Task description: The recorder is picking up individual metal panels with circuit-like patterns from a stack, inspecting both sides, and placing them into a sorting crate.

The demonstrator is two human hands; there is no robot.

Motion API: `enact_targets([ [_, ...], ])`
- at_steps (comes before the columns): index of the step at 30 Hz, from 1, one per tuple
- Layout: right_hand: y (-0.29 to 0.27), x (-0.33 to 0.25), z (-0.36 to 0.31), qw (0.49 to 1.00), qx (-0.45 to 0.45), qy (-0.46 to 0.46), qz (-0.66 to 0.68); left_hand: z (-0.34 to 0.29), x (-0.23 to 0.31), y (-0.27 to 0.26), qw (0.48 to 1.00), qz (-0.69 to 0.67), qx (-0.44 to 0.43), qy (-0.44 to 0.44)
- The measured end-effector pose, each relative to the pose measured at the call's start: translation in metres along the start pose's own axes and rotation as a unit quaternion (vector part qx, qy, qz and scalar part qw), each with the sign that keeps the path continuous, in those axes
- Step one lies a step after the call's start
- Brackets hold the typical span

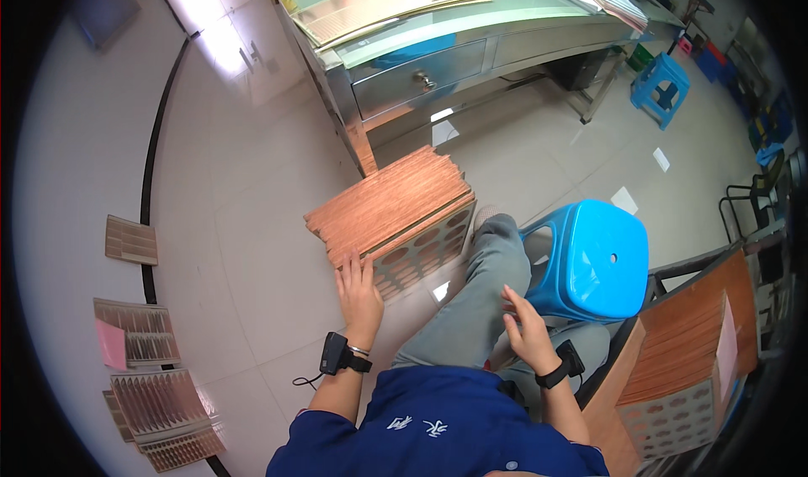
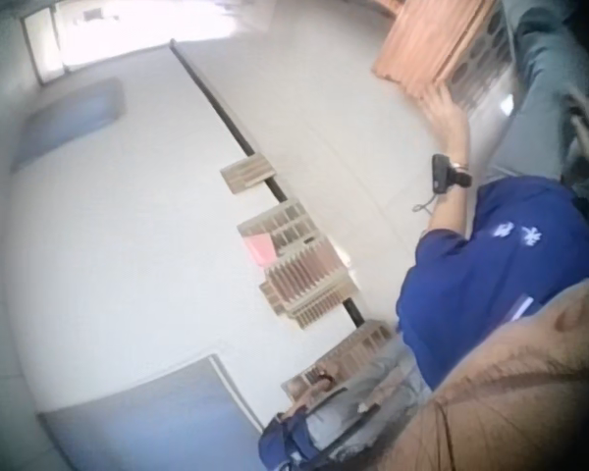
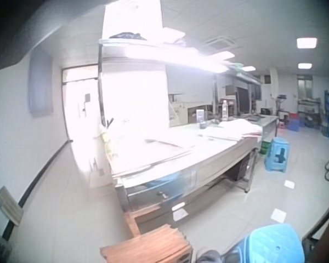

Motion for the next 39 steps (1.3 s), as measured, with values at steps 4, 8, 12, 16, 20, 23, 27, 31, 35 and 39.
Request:
enact_targets([
  [4,0.026,-0.009,0.008,0.997,-0.076,0.012,0.027,-0.010,0.000,0.001,0.998,-0.040,-0.043,0.012],
  [8,0.051,-0.017,0.015,0.990,-0.139,0.018,0.032,-0.016,-0.015,0.004,0.986,-0.127,-0.094,-0.042],
  [12,0.070,-0.019,0.012,0.982,-0.184,0.027,0.019,-0.026,-0.029,0.011,0.967,-0.222,-0.124,-0.034],
  [16,0.079,-0.002,0.010,0.979,-0.197,0.041,0.028,-0.029,-0.012,0.007,0.949,-0.293,-0.104,0.042],
  [20,0.088,0.024,0.010,0.969,-0.199,0.095,0.109,-0.030,0.007,0.008,0.951,-0.261,-0.146,0.074],
  [23,0.097,0.031,0.026,0.926,-0.195,0.212,0.244,-0.004,0.044,-0.003,0.951,-0.263,-0.096,0.133],
  [27,0.092,0.003,0.048,0.866,-0.202,0.341,0.306,0.019,0.087,-0.002,0.944,-0.257,-0.146,0.148],
  [31,0.091,0.022,0.073,0.870,-0.144,0.362,0.302,0.032,0.111,0.005,0.941,-0.270,-0.155,0.132],
  [35,0.081,0.024,0.096,0.874,-0.126,0.364,0.295,0.047,0.118,0.005,0.940,-0.286,-0.154,0.102],
  [39,0.070,0.031,0.113,0.879,-0.112,0.375,0.272,0.059,0.130,0.014,0.939,-0.274,-0.187,0.091],
])
Point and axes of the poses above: each hand's wrist, its own z-axis towards the middle knuckle, its own y-axis out of the palm, x = y × z, the point moved 7 cm from there along z, towards the middle knuckle, and after that the axes turned 14 degrees about y, right-handed, at the moved point
